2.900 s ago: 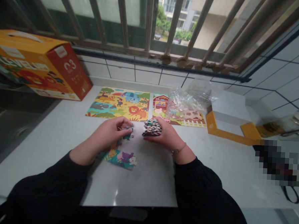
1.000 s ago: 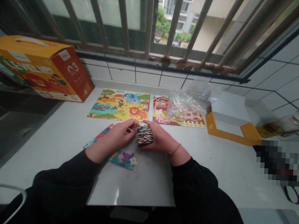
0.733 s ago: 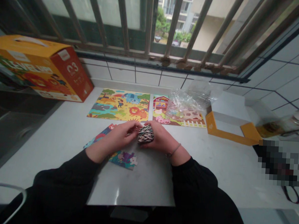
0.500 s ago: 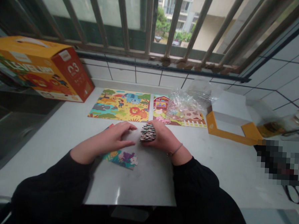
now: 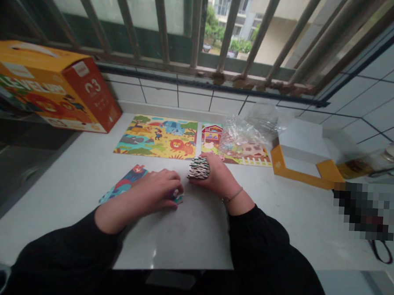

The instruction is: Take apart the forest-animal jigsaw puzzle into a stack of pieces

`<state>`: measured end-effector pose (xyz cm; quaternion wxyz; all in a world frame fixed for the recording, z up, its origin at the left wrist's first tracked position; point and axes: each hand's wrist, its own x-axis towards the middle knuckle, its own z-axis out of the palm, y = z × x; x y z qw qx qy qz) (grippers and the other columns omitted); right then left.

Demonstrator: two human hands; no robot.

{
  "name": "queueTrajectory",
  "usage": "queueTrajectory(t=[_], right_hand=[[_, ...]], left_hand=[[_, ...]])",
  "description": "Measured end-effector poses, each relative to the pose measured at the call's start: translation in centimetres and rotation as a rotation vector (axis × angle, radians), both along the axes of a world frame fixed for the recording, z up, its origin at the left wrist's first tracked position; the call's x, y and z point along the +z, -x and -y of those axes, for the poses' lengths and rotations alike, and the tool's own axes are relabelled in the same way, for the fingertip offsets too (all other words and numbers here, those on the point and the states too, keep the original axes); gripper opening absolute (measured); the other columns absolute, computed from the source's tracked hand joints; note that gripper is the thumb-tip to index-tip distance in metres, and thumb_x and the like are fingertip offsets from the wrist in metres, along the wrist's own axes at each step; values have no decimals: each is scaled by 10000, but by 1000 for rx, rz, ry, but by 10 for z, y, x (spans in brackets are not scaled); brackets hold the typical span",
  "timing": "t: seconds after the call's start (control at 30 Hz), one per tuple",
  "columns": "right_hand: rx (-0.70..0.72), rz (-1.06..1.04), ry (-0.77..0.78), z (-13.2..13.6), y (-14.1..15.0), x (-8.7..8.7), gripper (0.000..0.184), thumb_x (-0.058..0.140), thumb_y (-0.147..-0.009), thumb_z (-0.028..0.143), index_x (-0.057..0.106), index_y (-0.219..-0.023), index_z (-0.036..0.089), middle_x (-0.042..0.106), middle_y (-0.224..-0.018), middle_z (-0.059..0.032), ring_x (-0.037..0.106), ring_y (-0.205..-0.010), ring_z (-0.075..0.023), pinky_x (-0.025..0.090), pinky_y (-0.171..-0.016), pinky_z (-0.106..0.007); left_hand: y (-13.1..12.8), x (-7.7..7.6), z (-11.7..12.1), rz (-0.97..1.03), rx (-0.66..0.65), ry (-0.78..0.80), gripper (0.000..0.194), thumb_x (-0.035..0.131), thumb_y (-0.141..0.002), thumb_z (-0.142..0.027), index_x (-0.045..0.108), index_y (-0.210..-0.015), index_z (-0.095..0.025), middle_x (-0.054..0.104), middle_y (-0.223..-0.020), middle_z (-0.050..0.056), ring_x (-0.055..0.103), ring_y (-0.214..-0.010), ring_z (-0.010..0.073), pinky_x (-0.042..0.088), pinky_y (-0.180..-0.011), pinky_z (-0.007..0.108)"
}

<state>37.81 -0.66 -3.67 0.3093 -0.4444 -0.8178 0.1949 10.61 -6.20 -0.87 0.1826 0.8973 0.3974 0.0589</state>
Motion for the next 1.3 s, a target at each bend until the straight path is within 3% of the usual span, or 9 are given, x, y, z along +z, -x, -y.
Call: queueTrajectory(t=[0.17, 0.27, 0.37, 0.5, 0.7, 0.83, 1.0, 1.17, 1.3], right_hand=[[62, 53, 101, -1, 1, 1, 568, 1012, -685, 383, 680, -1121, 236, 733, -1137, -94, 673, -1052, -314, 554, -936, -480], [52, 63, 74, -1, 1, 0, 593, 1023, -673, 406, 681, -1128, 241, 732, -1155, -98, 673, -1075, -325, 559, -947, -491], [65, 10, 51, 1, 0, 1, 638, 1024, -663, 426, 672, -1167, 256, 732, -1170, -97, 678, -1085, -337, 574, -954, -505], [174, -39, 135, 3, 1, 2, 622, 999, -693, 448, 666, -1192, 282, 748, -1135, -65, 701, -1019, -309, 598, -897, -473], [228, -26, 168, 2, 1, -1, 668, 1022, -670, 434, 654, -1196, 247, 740, -1171, -76, 702, -1040, -292, 589, -901, -440], [243, -25, 179, 2, 0, -2, 669, 1018, -679, 443, 650, -1202, 246, 736, -1164, -77, 705, -1049, -295, 587, -905, -441], [247, -76, 196, 6, 2, 0, 665, 1006, -703, 452, 638, -1219, 250, 728, -1175, -72, 704, -1033, -289, 586, -911, -439], [329, -89, 170, 6, 4, 0, 700, 1007, -714, 481, 614, -1249, 257, 699, -1166, -74, 679, -1041, -287, 574, -928, -444], [378, -85, 114, 4, 5, -3, 692, 993, -731, 517, 594, -1239, 269, 662, -1202, -83, 648, -1093, -299, 565, -961, -463]], left_hand=[[0, 2, -6, -4, 168, -46, 536, 972, -809, -408, 700, -1250, -268, 673, -1298, 100, 609, -1184, 341, 511, -957, 446], [4, 4, -11, -77, 269, -99, 488, 977, -791, -487, 707, -1100, -223, 678, -1205, 118, 603, -1126, 346, 513, -933, 445], [9, 1, -17, -62, 278, -96, 410, 962, -814, -474, 702, -985, -207, 678, -1121, 110, 606, -1072, 329, 515, -908, 428], [11, -7, -24, 33, 291, -31, 402, 974, -798, -435, 706, -995, -210, 682, -1133, 102, 622, -1103, 326, 529, -950, 439], [7, -10, -23, 146, 305, 69, 406, 967, -789, -298, 707, -1092, -228, 686, -1211, 106, 637, -1185, 336, 531, -1020, 463], [4, -10, -20, 205, 291, 112, 397, 887, -840, -205, 647, -1152, -254, 744, -1118, 72, 696, -1052, 299, 555, -926, 430], [-2, -6, -18, 300, 436, 126, 544, 750, -927, -159, 551, -1422, -266, 776, -1074, 75, 745, -933, 275, 577, -849, 399], [-6, 0, -21, 346, 482, 95, 520, 643, -930, -72, 588, -1419, -244, 765, -1063, 65, 747, -947, 257, 570, -862, 389], [-9, -3, -21, 437, 464, 122, 503, 709, -930, -104, 616, -1401, -254, 751, -974, 22, 736, -894, 228, 563, -833, 363]])
